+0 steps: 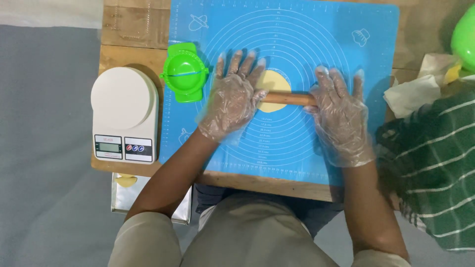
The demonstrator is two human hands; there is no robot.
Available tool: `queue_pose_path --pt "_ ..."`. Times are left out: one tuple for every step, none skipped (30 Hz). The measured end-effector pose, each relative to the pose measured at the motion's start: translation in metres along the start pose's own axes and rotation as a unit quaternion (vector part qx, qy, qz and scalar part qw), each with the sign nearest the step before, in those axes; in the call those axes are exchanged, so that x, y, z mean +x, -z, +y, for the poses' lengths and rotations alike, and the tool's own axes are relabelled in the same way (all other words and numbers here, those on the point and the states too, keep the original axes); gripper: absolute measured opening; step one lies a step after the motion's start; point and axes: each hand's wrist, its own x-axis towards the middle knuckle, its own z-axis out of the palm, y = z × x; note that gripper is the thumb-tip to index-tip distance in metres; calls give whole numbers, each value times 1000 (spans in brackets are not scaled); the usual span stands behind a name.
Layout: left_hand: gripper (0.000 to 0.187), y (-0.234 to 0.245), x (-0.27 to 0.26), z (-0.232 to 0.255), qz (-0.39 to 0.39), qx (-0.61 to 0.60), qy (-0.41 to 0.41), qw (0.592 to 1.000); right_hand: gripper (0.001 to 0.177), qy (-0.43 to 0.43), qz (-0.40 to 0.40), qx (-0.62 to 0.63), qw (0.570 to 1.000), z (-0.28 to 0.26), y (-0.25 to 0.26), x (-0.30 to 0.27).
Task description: Rolling out a small piece of dough using a wooden rolling pin on a silicone mat
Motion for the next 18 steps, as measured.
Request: queue_pose_path --pt "64 -8 -1 1 16 7 16 1000 40 -17 -31 -7 999 -1 -1 -1" --pt "64 -16 -1 3 32 13 29 999 43 -36 -62 -17 997 0 -2 -1" --pt "64 -15 4 2 35 10 27 999 43 -36 -63 -21 997 0 -2 3" --pt "62 -14 8 1 40 24 42 998 58 -61 -116 23 991 0 -2 8" --pt "59 -14 13 0 46 38 58 997 75 -87 -169 68 980 0 -2 13" --pt "59 -14 18 -2 48 36 57 997 75 -86 -169 65 980 4 -8 16" --pt "60 -14 24 -4 38 19 75 996 74 -96 -186 36 977 9 -13 20" --pt "62 -14 31 -6 28 4 92 995 75 -106 -200 6 974 13 -19 25" --pt "62 -14 39 -10 30 3 90 995 75 -107 -200 4 974 18 -19 39" --pt "62 -14 45 -13 -6 10 105 994 77 -133 -274 -22 952 21 -18 52" --pt "62 -15 52 -16 -42 18 119 992 80 -156 -347 -46 923 25 -17 65" --pt "62 -17 56 -18 -40 16 117 992 80 -157 -347 -49 923 30 -26 68" --pt "60 -19 60 -20 -21 19 117 993 77 -169 -325 -14 930 36 -34 72" --pt "59 -22 62 -22 -4 21 118 993 75 -178 -303 21 936 41 -43 75" --pt "59 -19 67 -23 -3 18 118 993 75 -177 -305 19 936 45 -48 76" --pt "59 -17 69 -25 -15 9 119 993 72 -151 -253 27 955 47 -54 76" --pt "59 -16 72 -26 -27 0 119 992 72 -124 -200 38 971 50 -60 76" --pt "59 -17 71 -26 -29 -3 120 992 72 -123 -204 38 970 51 -60 75"
